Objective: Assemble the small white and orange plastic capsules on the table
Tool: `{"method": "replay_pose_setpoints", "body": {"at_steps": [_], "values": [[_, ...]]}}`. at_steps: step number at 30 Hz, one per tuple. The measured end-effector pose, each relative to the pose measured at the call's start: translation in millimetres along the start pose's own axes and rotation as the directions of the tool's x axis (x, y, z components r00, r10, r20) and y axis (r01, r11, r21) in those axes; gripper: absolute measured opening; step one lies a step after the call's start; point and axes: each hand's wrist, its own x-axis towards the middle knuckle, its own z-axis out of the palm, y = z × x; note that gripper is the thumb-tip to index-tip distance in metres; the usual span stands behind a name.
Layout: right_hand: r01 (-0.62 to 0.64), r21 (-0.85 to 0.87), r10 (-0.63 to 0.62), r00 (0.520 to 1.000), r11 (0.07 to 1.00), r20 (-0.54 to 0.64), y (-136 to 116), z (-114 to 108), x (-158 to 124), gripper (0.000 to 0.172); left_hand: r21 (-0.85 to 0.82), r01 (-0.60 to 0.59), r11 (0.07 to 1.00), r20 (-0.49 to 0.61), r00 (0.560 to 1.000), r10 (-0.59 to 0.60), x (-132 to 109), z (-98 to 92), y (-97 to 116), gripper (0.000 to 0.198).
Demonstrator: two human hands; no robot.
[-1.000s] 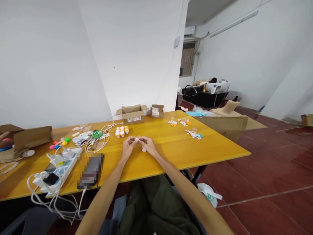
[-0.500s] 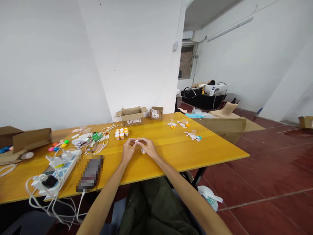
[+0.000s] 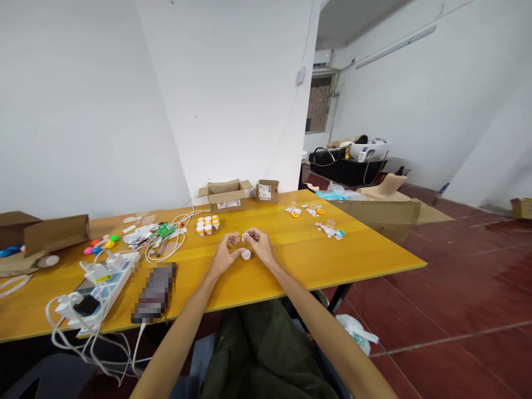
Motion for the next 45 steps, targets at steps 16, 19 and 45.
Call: {"method": "replay_pose_setpoints", "body": {"at_steps": [16,19,45], "values": [[0.061,-0.152,-0.026,0.974,0.987,0.225,-8,-16,-16,0.022,0.277,-0.106,0.955,0.304,0.953,0.018,1,3.7,-9,0.022],[0.064,-0.166,-0.021,0.969,0.984,0.245,-8,-16,-17,0.021,0.286,-0.112,0.952,0.308,0.951,0.019,1,2.8,-2,0.018],[0.174,-0.265,-0.097,0.955,0.948,0.280,-16,-15,-22,0.015,0.267,-0.129,0.955,0.358,0.933,0.026,1,-0.2,10,0.020]]}}
